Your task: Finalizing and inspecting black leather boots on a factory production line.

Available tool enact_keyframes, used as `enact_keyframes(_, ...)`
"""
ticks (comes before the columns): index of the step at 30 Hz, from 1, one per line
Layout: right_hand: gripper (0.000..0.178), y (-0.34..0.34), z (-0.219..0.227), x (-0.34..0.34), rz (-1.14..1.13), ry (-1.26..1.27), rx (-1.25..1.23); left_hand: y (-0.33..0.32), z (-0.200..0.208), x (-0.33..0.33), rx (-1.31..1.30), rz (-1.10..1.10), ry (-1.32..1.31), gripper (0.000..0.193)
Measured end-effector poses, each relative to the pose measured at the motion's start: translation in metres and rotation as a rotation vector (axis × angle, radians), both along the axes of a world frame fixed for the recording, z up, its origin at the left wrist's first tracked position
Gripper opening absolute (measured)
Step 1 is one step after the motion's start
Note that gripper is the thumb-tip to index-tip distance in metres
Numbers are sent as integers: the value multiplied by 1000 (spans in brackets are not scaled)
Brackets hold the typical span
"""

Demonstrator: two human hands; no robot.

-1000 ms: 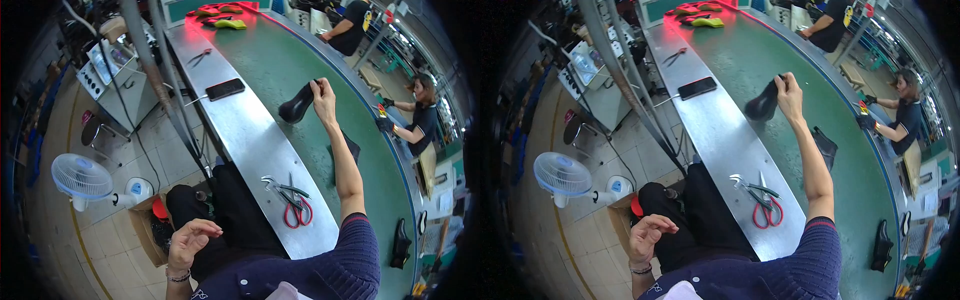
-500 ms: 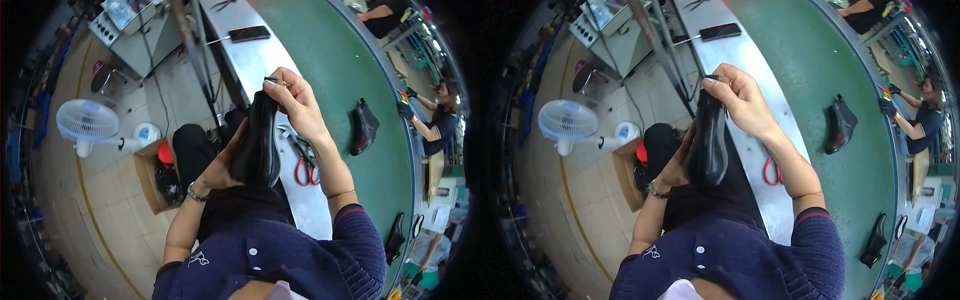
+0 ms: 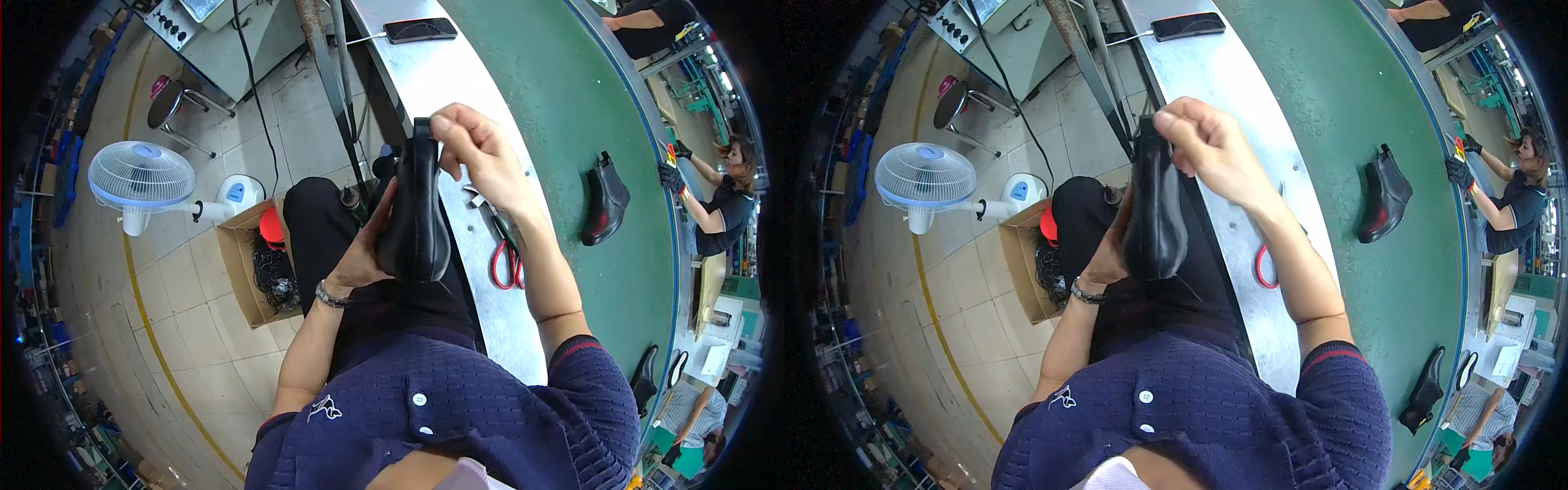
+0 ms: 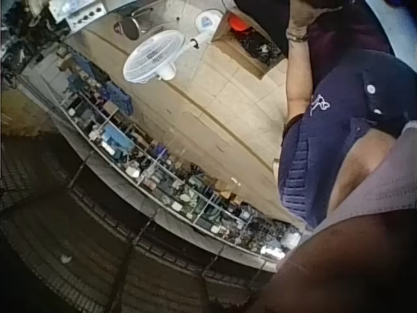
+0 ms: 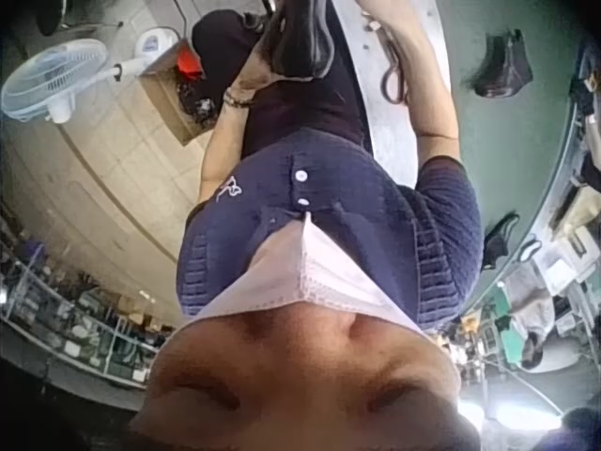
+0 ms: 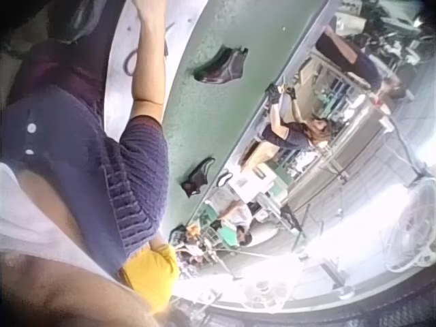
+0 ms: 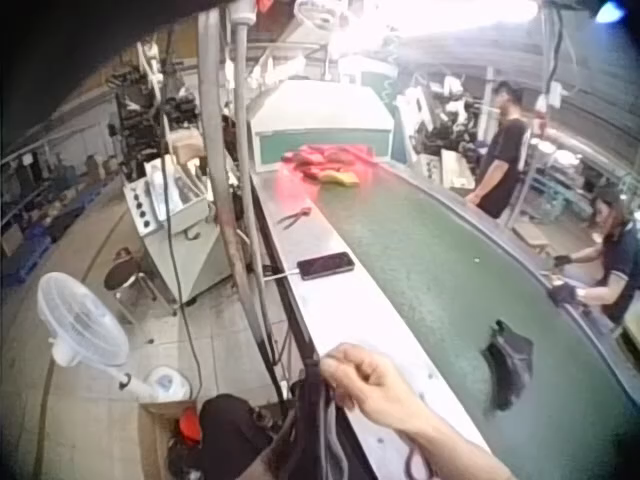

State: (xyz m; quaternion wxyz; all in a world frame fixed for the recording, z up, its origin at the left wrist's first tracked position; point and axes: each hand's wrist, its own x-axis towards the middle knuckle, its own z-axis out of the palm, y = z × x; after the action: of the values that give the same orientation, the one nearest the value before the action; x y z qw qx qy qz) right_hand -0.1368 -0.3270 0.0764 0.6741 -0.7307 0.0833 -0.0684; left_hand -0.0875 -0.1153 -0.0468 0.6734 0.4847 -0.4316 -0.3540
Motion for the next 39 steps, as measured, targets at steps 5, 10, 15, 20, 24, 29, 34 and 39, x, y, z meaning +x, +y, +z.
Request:
enact_keyframes(5, 34, -33, -43, -34, -290, 88, -436, 67, -12, -11, 89, 237, 337, 121)
enact_keyframes(10, 44, -46, -127, -110, -248, 442, -1066, 141, 0, 5, 208, 402, 831, 68)
enact_keyframes(15, 41, -47, -141, -125, -249, 398, -1117, 128, 22, 17, 442, 367, 965, 57)
enact_keyframes(20, 31, -56, -127, -114, -310, 432, -779, 78, 50, 22, 527, 232, 979, 61)
enact_keyframes(24, 41, -40, -76, -89, -478, 551, 330, 55, 50, 30, 514, 222, 999, 63)
enact_keyframes(29, 75, -4, -26, -53, -66, 649, 496, 50, 27, 22, 567, 299, 772, 67)
enact_keyframes(34, 73, 36, 20, -15, 143, 697, 528, 48, 26, 24, 634, 637, -196, 73)
enact_keyframes(39, 72, 52, 27, 15, 280, 818, 614, 30, 42, 53, 566, 760, -243, 48)
